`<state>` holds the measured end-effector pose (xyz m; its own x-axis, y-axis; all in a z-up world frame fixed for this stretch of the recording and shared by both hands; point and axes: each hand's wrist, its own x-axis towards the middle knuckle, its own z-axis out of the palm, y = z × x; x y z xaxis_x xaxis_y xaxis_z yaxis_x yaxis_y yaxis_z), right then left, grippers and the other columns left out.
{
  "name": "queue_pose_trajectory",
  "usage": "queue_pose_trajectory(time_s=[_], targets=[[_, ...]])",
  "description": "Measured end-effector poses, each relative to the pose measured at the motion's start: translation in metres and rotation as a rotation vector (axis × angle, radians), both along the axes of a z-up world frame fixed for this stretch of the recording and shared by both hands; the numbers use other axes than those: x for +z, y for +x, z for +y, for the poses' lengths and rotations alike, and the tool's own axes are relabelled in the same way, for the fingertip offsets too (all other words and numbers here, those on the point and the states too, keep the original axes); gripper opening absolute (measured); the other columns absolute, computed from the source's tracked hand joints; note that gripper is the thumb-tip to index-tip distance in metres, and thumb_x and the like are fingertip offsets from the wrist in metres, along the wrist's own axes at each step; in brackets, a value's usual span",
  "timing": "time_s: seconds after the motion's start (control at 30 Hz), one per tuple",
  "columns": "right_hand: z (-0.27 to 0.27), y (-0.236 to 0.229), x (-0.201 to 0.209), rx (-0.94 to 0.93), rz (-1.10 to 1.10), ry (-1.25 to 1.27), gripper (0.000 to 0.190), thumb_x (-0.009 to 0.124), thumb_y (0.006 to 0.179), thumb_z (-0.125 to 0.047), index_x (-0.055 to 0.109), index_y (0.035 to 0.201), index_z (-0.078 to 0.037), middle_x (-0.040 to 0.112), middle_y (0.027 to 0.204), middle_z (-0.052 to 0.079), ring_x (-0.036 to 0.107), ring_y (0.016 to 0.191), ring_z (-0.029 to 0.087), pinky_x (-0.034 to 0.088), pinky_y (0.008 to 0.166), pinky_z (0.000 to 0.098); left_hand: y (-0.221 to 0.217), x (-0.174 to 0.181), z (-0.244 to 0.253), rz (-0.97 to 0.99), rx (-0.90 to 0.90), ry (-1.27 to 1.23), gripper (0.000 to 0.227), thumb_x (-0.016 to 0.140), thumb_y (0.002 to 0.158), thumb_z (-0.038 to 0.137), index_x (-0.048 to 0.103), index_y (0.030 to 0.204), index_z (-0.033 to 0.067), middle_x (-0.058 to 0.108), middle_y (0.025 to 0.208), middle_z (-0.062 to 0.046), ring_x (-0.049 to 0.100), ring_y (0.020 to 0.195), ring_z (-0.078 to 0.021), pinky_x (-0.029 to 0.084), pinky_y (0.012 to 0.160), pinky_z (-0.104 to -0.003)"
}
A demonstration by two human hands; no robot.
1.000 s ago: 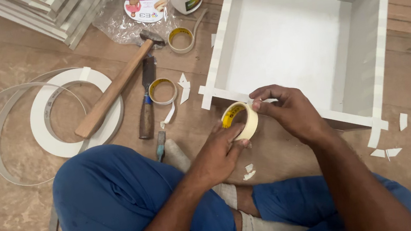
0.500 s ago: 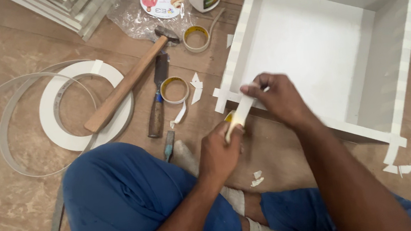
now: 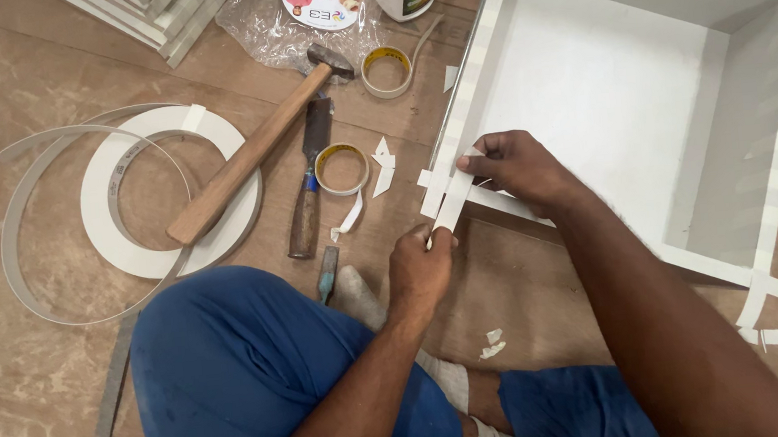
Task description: The person sits on the floor and assembles a white wooden drawer. They apply masking tape to the edges, spread glue on the front panel using a putty knife, and attach a white edge band. They use a hammer and chisel to secure the edge band and trim the excess.
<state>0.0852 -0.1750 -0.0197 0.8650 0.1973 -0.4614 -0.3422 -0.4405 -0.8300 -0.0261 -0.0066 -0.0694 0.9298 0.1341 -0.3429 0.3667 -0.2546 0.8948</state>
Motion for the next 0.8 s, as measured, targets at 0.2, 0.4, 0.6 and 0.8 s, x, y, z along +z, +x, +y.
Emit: queue_pose_trajectory(time_s=[0.2,0.4,0.6,0.8], targets=[[0.002,0.002,0.007,0.007,0.014,-0.180,0.030,0.072,0.093,-0.035,0.072,0.088,-0.005,0.071,0.079,0.003,0.067,0.074,0.011,0.052,0.068,0.0319,-0.001,-0.005,-0.003,-0.018,-0.014,-0.016,0.032,0.058,0.091,0.030,0.074,0.087,0.0034,0.072,0.079,-0.022,0.072,0.076,-0.0358,0.054,0.076,-0.043],[-0.011,0.015,-0.032,0.054,0.009,0.033,0.030,0.077,0.092,-0.032,0.072,0.084,-0.003,0.071,0.078,0.003,0.061,0.072,0.013,0.053,0.070,0.0310,0.011,-0.016,-0.007,0.181,-0.008,-0.013,0.042,0.058,0.096,0.041,0.076,0.084,0.0056,0.075,0.073,-0.014,0.075,0.074,-0.0288,0.055,0.074,-0.040],[-0.013,0.029,-0.034,0.201,0.425,0.103,0.030,0.069,0.093,-0.037,0.072,0.103,-0.009,0.077,0.100,0.004,0.066,0.098,0.018,0.050,0.090,0.0362,0.042,-0.029,-0.021,0.354,0.027,-0.019,0.046,0.066,0.095,0.045,0.075,0.077,0.0037,0.074,0.068,-0.008,0.073,0.065,-0.0223,0.055,0.068,-0.037],[-0.012,0.032,-0.036,0.297,0.512,-0.200,0.045,0.067,0.090,-0.044,0.066,0.128,-0.020,0.061,0.141,0.004,0.048,0.137,0.022,0.036,0.116,0.0430,0.044,-0.038,-0.020,0.363,0.026,-0.107,0.042,0.068,0.096,0.039,0.073,0.077,0.0028,0.071,0.064,-0.006,0.067,0.054,-0.0170,0.052,0.057,-0.035]])
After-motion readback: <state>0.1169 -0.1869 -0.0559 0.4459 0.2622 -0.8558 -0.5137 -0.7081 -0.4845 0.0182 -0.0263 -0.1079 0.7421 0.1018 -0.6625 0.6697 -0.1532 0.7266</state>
